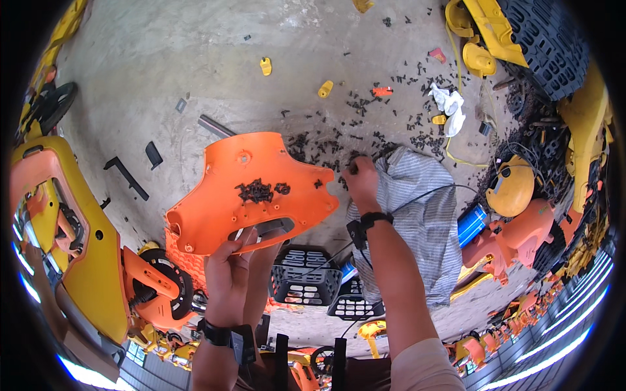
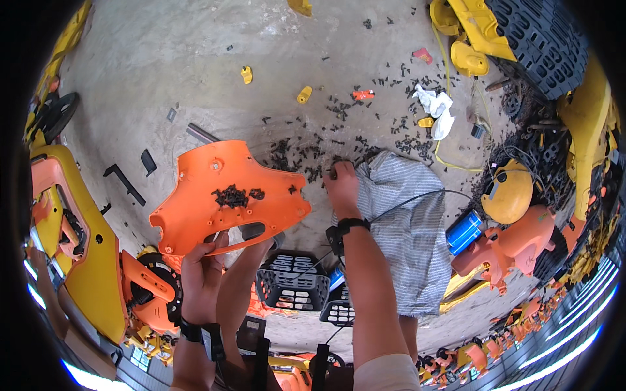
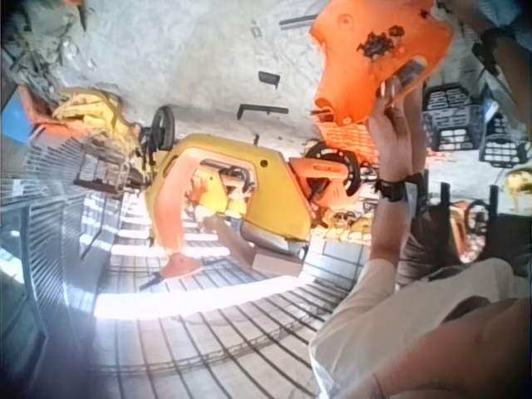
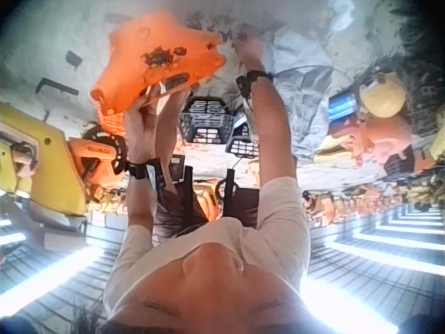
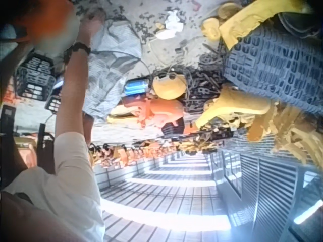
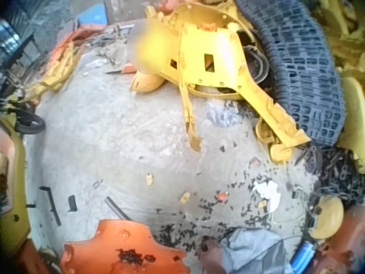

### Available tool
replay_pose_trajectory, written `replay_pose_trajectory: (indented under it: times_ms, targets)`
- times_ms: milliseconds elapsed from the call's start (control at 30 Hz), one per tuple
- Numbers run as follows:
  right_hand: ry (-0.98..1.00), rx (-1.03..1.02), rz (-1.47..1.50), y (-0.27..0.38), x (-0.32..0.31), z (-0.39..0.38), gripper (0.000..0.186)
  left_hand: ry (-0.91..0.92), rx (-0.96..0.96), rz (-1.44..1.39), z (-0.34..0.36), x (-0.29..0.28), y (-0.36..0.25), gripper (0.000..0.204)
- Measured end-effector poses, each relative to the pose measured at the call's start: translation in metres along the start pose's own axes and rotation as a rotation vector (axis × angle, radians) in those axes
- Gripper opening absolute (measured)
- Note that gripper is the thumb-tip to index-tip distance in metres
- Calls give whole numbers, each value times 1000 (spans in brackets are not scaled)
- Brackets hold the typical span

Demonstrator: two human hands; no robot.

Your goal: The person wipes down an orange plastic panel with a cloth, then picks up a drill and secures several screws into a scooter frame.

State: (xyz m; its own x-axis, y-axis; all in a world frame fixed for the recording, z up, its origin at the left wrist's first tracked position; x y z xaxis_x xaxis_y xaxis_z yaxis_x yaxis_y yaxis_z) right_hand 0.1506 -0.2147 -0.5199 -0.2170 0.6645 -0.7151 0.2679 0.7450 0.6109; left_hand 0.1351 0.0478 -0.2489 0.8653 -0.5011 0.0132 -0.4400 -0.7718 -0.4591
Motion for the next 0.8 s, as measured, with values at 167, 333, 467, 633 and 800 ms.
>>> replay_pose_trajectory:
  times_ms: [167,333,467,633,800]
  targets:
    - [-6,302,324,64,-71,-22,16,-38,40,-1,-3,-3,13,43]
    - [131,166,702,196,-157,-69,14,43,1,-41,-27,-5,17,38]
    - [379,143,498,257,-190,-97,19,213,-92,-123,-51,-25,22,41]
    - [321,407,655,345,-258,-156,24,284,-94,-381,-125,-62,-24,40]
    - [287,918,1101,421,-317,-222,23,206,-120,-479,-178,-155,-77,39]
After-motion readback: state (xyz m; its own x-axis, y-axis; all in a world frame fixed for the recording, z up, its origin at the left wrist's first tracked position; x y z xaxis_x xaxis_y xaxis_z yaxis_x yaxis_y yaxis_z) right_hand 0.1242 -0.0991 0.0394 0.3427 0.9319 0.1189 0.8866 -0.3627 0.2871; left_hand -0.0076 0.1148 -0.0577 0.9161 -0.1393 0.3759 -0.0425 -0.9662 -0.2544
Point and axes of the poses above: each hand's wrist, its own z-axis towards the middle knuckle, its own x-axis out of the palm, y = z × x, the point moved 1 cm from there along z, towards the middle knuckle, and after that the axes turned 3 degrees about x, right-handed, at the moved point
